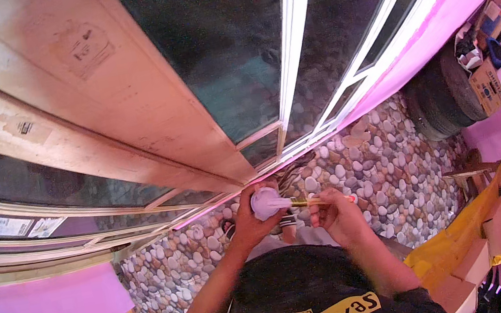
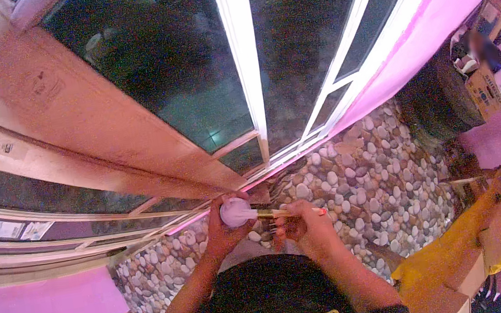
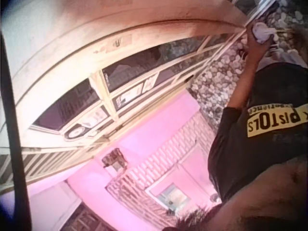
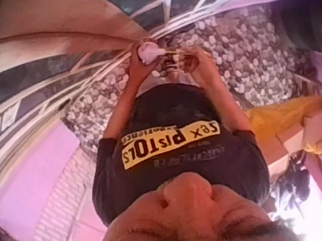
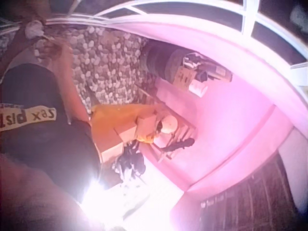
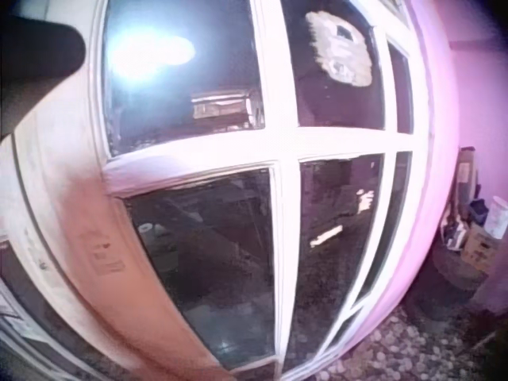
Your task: The person paints a white wooden frame around a glass door using a brush, dipping the brush into a small container of white paint throughout the process.
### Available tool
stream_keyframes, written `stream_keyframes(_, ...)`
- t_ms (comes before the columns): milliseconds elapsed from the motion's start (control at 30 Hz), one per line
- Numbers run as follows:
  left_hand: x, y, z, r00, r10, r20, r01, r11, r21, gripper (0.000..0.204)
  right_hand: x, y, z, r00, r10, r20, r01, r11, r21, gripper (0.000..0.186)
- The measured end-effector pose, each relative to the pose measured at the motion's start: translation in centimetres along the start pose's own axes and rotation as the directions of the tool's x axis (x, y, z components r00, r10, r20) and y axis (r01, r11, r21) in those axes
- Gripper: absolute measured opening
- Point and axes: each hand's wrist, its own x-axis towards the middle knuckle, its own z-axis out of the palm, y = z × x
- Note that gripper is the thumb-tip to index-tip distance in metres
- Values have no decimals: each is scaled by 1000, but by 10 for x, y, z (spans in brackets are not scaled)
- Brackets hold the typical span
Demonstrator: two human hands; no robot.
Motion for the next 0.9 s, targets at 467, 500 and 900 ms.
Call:
stream_keyframes(467, -17, 10, -18, 986, -138, -92, 150, 978, 142, 69, 11, 3, 27, 976, -205, -70, 213, 967, 138, 12)
stream_keyframes(500, -21, 10, -21, 986, -139, -94, 152, 978, 143, 69, 18, 6, 27, 957, -285, -58, 287, 957, 33, 12)
stream_keyframes(900, -42, 31, -46, 989, -84, -118, 104, 978, 180, 74, 96, 35, 34, 847, -530, 27, 499, 778, -380, 22)
